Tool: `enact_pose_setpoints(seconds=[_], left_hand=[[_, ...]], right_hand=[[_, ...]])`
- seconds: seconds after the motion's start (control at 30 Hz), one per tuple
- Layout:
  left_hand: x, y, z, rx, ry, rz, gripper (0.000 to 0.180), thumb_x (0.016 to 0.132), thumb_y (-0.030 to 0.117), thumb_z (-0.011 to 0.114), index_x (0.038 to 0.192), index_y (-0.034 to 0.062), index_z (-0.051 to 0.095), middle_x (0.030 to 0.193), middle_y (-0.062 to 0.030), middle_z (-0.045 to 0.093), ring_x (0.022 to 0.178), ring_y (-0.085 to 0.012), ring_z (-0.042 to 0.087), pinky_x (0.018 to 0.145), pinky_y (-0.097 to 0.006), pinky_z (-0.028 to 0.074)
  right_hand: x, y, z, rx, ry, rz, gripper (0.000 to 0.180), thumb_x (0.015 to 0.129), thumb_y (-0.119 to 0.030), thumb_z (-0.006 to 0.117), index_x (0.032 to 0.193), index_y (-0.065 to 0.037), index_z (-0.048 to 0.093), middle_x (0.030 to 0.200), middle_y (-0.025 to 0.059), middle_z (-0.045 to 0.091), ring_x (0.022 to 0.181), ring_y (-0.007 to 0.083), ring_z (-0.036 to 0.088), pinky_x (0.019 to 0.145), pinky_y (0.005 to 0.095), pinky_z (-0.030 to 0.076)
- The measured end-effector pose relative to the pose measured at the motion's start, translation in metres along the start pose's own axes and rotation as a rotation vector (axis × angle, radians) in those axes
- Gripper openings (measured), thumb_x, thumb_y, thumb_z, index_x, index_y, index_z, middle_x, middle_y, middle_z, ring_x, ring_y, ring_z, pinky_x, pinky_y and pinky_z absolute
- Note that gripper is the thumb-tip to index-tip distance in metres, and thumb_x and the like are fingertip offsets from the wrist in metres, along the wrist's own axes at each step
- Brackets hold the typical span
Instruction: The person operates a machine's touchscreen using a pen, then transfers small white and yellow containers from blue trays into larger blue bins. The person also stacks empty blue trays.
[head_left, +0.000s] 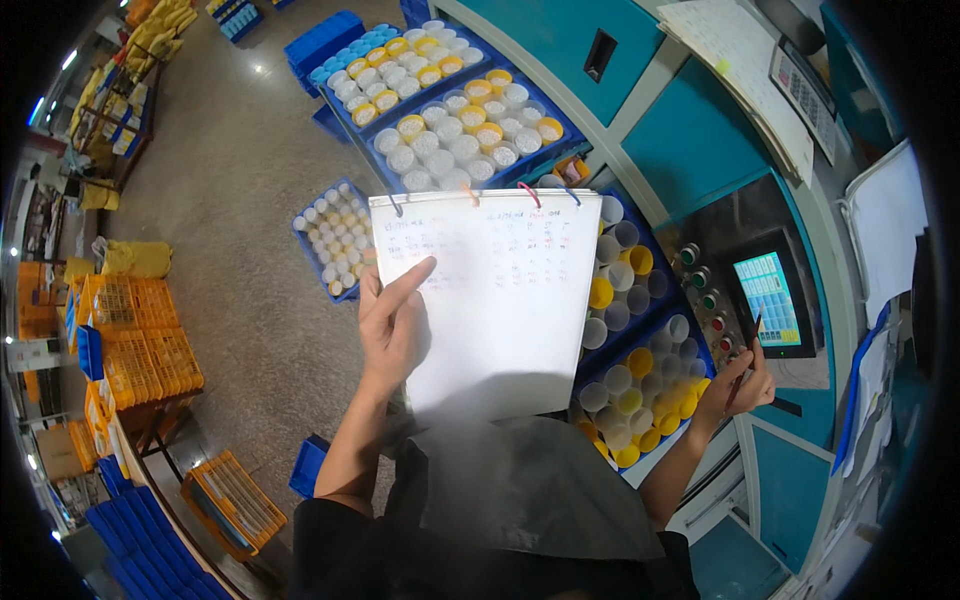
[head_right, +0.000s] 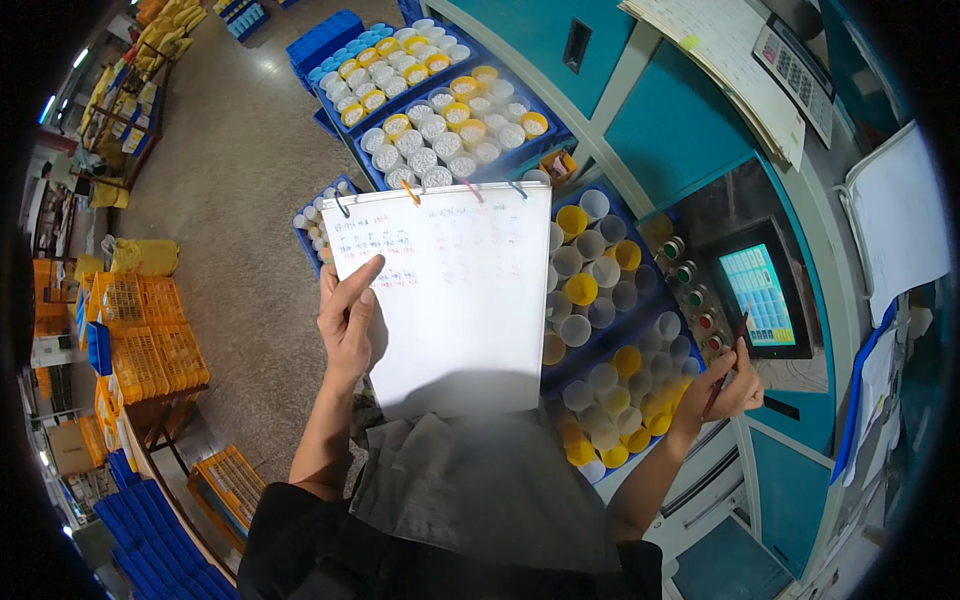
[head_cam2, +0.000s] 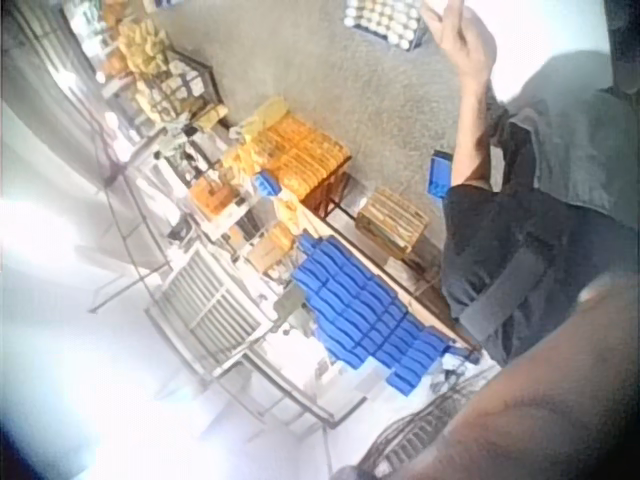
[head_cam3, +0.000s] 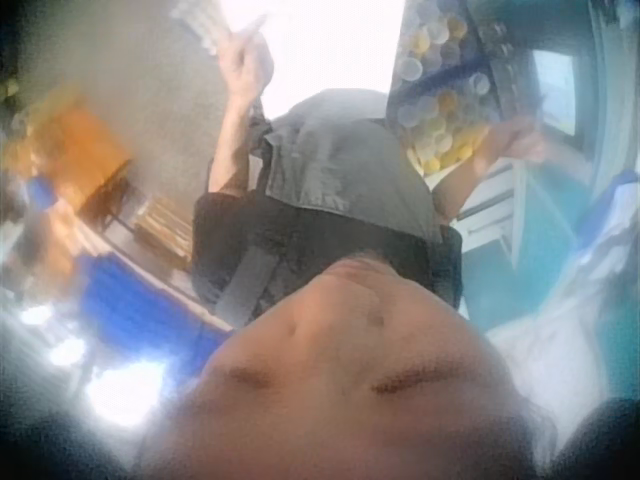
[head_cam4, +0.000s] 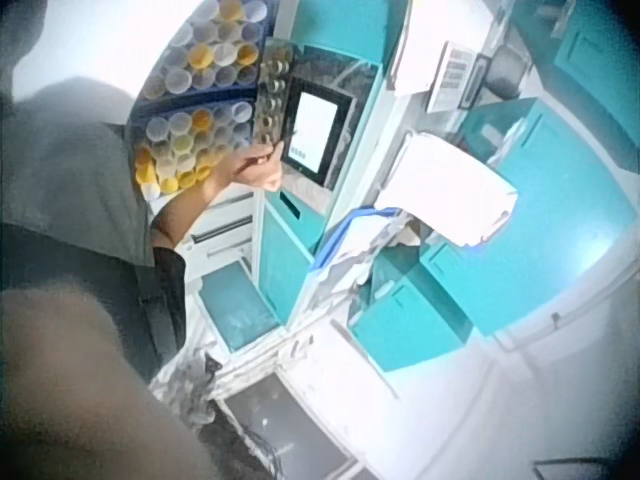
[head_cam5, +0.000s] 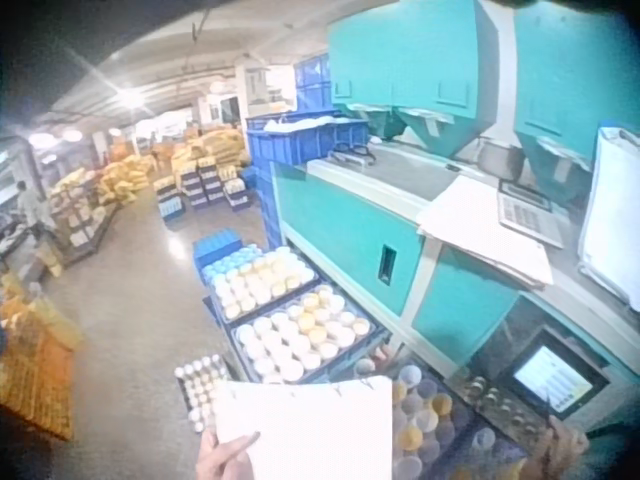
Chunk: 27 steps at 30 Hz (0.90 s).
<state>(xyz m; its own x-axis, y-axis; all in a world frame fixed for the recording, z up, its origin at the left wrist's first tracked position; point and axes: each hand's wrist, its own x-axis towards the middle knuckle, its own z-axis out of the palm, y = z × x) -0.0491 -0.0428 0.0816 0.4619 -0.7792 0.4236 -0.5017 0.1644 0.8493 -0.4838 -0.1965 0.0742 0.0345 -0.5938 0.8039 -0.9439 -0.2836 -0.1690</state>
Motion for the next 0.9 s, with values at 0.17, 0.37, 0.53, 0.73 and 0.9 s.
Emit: enact_pose_setpoints(seconds=[0.17,0.37,0.53,0.73,0.9], left_hand=[[0.002,-0.003,0.0,0.014,-0.005,0.044,0.032,0.098,0.002,0.054,0.125,0.0002,0.072,0.114,-0.0101,0.055,0.103,-0.0209,0.047,0.093,-0.033,0.038],[0.002,-0.004,0.001,0.024,-0.028,-0.003,0.032,0.1,0.009,0.057,0.128,0.0005,0.071,0.112,-0.008,0.054,0.103,-0.0211,0.046,0.097,-0.035,0.036],[-0.006,-0.018,-0.004,0.094,-0.036,0.032,0.034,0.102,0.011,0.056,0.132,0.0005,0.068,0.122,-0.0094,0.053,0.111,-0.0208,0.048,0.102,-0.037,0.036],[-0.016,-0.033,0.0,-0.188,0.014,-0.094,0.038,0.105,0.01,0.052,0.138,-0.0049,0.061,0.139,-0.0174,0.052,0.136,-0.0291,0.045,0.12,-0.045,0.025],[-0.01,-0.03,-0.004,0.126,-0.024,-0.056,0.043,0.108,0.021,0.049,0.142,-0.0036,0.057,0.159,-0.0216,0.04,0.156,-0.0347,0.014,0.127,-0.05,0.014]], right_hand=[[0.005,0.001,-0.003,-0.034,0.008,-0.006,0.027,0.102,-0.017,0.061,0.12,-0.003,0.074,0.088,0.0042,0.073,0.08,0.0182,0.055,0.092,0.0377,0.033],[0.002,0.002,-0.007,-0.076,0.007,0.024,0.024,0.101,-0.013,0.062,0.118,-0.002,0.074,0.092,0.0053,0.075,0.082,0.0175,0.06,0.091,0.0369,0.034],[0.009,0.003,-0.009,-0.085,0.009,-0.077,0.023,0.098,-0.009,0.064,0.118,-0.003,0.075,0.083,0.0062,0.073,0.074,0.0196,0.059,0.079,0.038,0.04],[0.023,0.007,-0.009,-0.034,0.08,-0.067,0.024,0.09,-0.003,0.071,0.114,-0.006,0.075,0.078,0.0051,0.064,0.074,0.0207,0.059,0.084,0.0361,0.036],[0.026,0.006,-0.009,-0.005,0.077,0.012,0.033,0.079,0.003,0.074,0.111,-0.006,0.074,0.083,0.003,0.067,0.079,0.0185,0.062,0.085,0.0383,0.032]])
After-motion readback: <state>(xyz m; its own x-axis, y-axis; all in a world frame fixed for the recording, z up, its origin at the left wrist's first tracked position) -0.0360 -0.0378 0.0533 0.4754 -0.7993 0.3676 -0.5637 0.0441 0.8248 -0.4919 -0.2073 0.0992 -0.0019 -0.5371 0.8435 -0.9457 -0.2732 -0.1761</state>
